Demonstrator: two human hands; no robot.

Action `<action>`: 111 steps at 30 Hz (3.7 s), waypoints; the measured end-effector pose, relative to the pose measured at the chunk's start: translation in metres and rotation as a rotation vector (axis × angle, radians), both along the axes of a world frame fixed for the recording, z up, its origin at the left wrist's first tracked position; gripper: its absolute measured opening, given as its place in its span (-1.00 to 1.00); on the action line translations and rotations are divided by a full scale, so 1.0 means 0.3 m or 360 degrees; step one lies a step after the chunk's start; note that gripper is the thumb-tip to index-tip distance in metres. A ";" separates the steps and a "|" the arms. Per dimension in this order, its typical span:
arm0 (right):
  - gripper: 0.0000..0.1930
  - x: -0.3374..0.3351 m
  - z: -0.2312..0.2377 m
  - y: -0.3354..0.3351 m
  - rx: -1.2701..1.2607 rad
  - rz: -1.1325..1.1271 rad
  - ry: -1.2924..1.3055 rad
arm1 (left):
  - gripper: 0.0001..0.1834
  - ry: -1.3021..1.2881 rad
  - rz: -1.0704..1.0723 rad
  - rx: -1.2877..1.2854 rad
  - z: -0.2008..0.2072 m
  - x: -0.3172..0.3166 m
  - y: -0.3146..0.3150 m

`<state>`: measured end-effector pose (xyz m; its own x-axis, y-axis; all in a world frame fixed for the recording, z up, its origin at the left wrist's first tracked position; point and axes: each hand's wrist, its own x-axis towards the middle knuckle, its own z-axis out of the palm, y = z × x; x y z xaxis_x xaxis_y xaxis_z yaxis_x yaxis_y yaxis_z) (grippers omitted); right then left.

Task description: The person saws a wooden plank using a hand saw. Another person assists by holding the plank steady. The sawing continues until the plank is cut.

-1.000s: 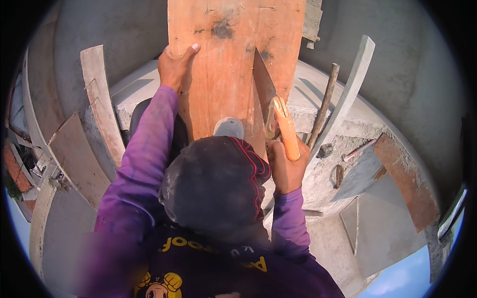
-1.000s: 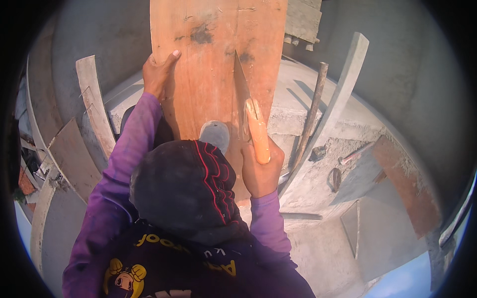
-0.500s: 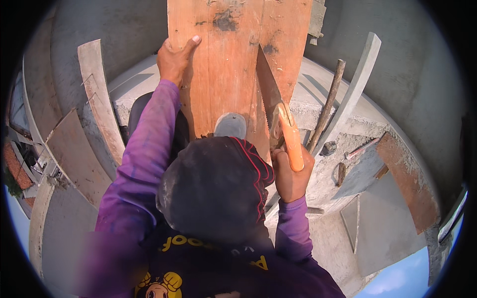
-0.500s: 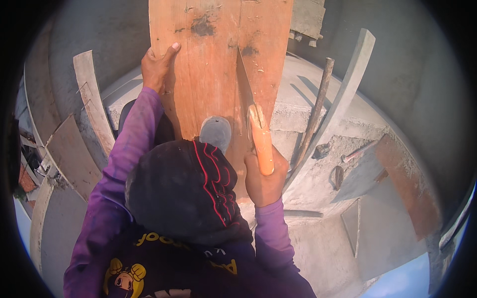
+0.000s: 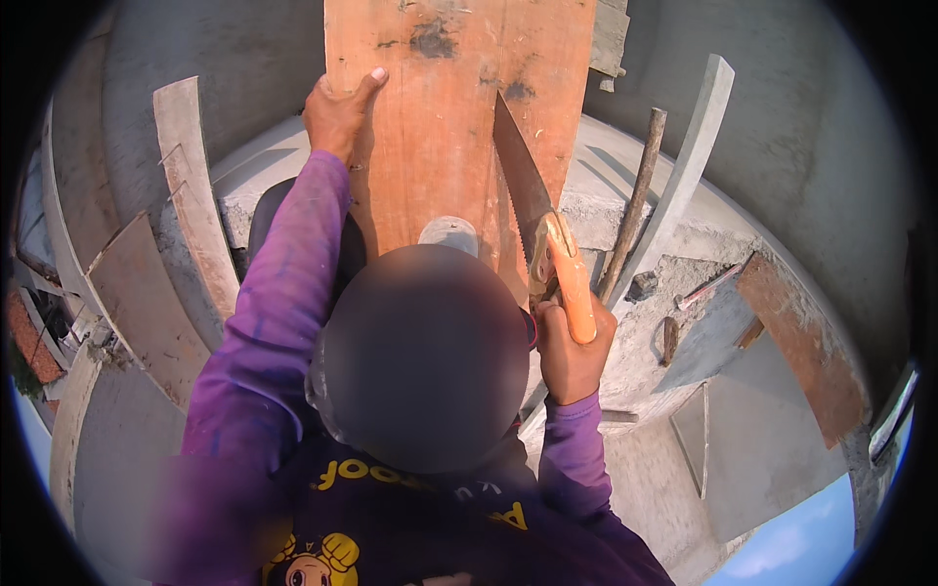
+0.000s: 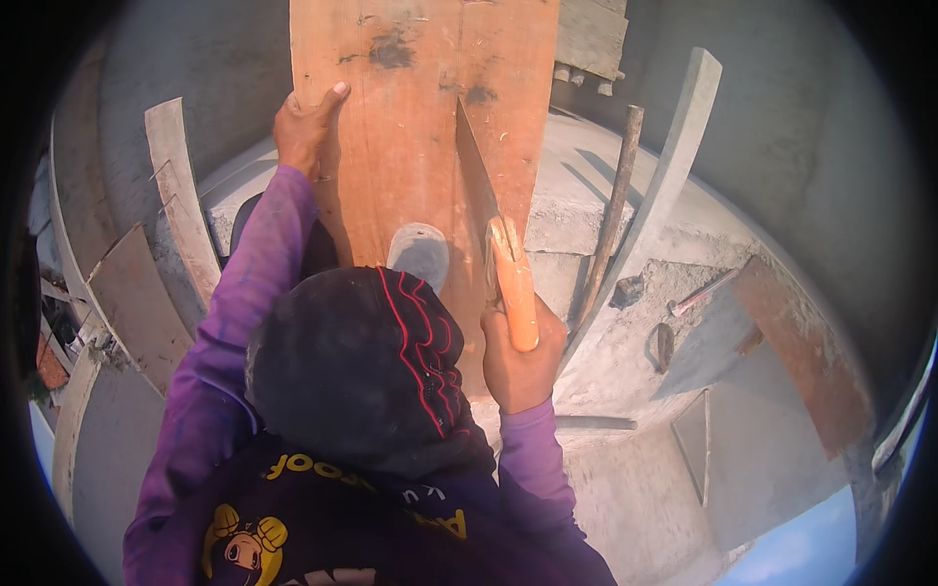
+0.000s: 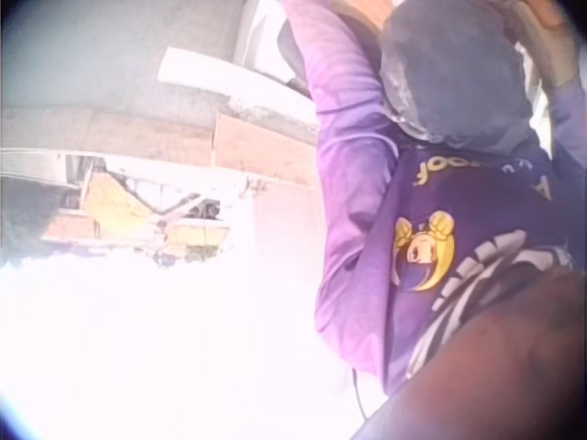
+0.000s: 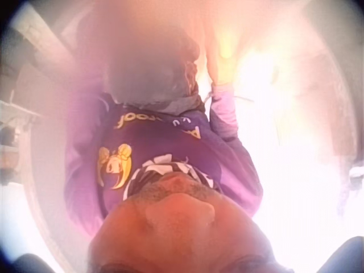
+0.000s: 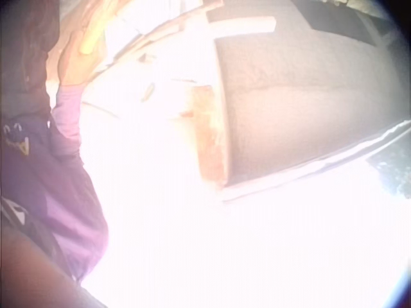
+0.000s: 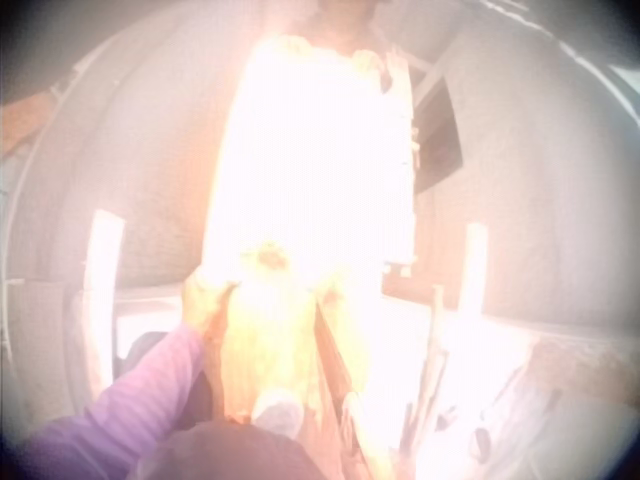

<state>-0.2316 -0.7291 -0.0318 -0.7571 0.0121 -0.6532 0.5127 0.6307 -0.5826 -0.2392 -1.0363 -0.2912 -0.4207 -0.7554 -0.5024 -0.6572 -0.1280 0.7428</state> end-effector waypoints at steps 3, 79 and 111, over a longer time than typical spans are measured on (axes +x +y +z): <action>-0.91 -0.076 -0.149 -0.114 -0.0075 0.0099 0.0090 | -0.24 0.0016 -0.0016 -0.0022 0.003 0.001 -0.006; -0.86 0.057 -0.146 -0.059 0.0019 0.0217 0.0141 | -0.24 0.0122 -0.0039 0.0002 -0.019 0.006 -0.014; -0.74 0.254 0.140 0.103 0.0076 -0.0007 -0.0059 | -0.32 -0.0069 -0.0101 -0.0018 0.019 0.032 -0.043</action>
<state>-0.1554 -0.6982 0.0101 -0.7323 0.0474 -0.6793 0.5363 0.6550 -0.5324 -0.2297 -1.0492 -0.2856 -0.4462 -0.7334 -0.5129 -0.6952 -0.0769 0.7147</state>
